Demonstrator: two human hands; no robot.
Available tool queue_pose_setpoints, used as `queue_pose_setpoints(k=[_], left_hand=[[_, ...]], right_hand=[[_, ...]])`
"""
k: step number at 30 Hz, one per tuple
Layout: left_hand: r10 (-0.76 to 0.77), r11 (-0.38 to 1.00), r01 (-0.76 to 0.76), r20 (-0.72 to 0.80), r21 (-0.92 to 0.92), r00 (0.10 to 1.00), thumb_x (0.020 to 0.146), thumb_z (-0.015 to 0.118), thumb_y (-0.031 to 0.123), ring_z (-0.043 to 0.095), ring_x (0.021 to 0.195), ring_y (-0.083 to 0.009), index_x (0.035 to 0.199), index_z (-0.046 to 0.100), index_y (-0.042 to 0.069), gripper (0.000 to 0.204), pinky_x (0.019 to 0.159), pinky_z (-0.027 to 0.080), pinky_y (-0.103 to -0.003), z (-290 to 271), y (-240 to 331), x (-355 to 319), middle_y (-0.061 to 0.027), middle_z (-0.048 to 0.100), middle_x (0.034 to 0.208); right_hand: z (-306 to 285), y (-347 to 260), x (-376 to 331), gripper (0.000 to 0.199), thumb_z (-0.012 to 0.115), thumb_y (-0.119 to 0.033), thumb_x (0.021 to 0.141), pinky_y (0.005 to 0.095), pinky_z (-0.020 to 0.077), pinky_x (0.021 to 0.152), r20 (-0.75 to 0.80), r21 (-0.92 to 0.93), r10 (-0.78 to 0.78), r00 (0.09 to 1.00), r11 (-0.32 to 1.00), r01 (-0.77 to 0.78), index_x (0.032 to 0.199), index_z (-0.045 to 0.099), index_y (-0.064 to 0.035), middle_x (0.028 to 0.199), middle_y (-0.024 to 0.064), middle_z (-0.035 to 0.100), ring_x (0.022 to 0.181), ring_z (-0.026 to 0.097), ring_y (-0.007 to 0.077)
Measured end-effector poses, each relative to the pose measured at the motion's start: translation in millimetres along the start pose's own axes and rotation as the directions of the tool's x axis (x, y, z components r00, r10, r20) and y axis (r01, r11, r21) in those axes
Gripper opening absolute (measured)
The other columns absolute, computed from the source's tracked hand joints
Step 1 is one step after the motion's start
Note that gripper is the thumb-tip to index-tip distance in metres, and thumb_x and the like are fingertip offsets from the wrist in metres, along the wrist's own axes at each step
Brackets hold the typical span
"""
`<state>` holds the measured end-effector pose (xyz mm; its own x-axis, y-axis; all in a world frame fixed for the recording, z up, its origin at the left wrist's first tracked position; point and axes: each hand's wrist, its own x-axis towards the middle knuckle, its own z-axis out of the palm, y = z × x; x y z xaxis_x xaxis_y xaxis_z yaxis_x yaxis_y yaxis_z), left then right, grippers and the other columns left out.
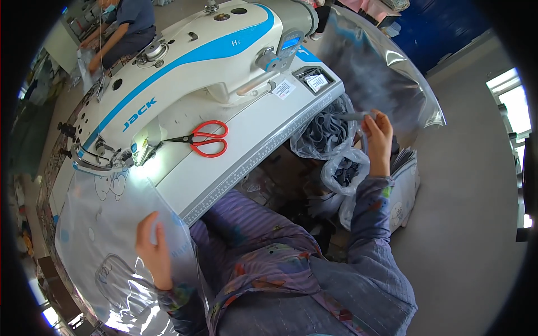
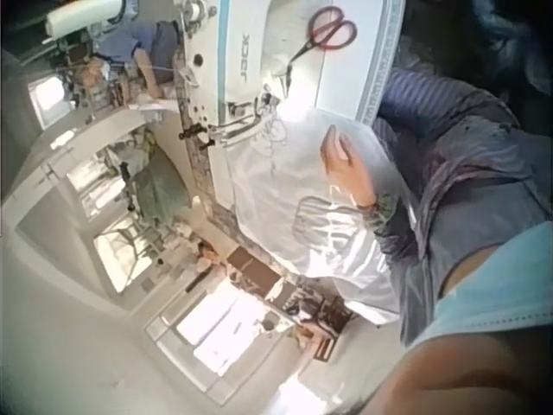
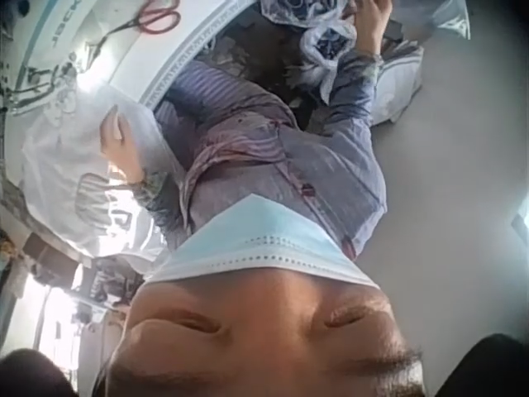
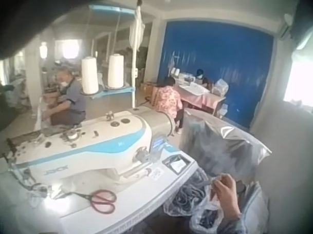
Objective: Sewing clear plastic and patterned fabric covers using an industrial sewing machine.
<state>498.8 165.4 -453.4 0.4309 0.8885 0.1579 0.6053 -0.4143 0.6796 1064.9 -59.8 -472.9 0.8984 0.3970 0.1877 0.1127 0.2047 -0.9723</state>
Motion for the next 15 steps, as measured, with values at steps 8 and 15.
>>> queue_pose_setpoints(k=[8, 15], left_hand=[[0.242, 0.917, -0.261, 0.099, 0.301, 0.965, 0.089, 0.075, 0.011, 0.046, 0.137, -0.0403, 0.148, 0.053, 0.006, 0.063, 0.115, 0.037, -0.052, 52.9, 41.6, -9.3, -0.0156, 0.053, 0.146], [0.045, 0.948, -0.057, 0.045, 0.314, 0.998, 0.09, 0.071, 0.01, 0.055, 0.12, -0.0414, 0.149, 0.051, 0.003, 0.063, 0.099, 0.045, -0.05, 42.5, 29.4, -22.6, -0.0194, 0.056, 0.133]], right_hand=[[18.3, -77.4, 12.2, 0.01, 0.066, -0.004, 0.102, 0.025, 0.0607, 0.086, 0.099, 0.153, -0.011, 0.995, 0.988, -0.004, 0.109, 0.069, 0.0016, 0.104, 0.0052, 0.071, 0.091, 0.071, 0.0132], [46.1, -104.6, -14.3, 0.004, 0.068, -0.006, 0.102, 0.0196, 0.0581, 0.075, 0.193, 0.223, -0.001, 0.981, 0.974, -0.043, 0.104, 0.068, -0.0027, 0.092, 0.0002, 0.069, 0.078, 0.067, 0.0076]])
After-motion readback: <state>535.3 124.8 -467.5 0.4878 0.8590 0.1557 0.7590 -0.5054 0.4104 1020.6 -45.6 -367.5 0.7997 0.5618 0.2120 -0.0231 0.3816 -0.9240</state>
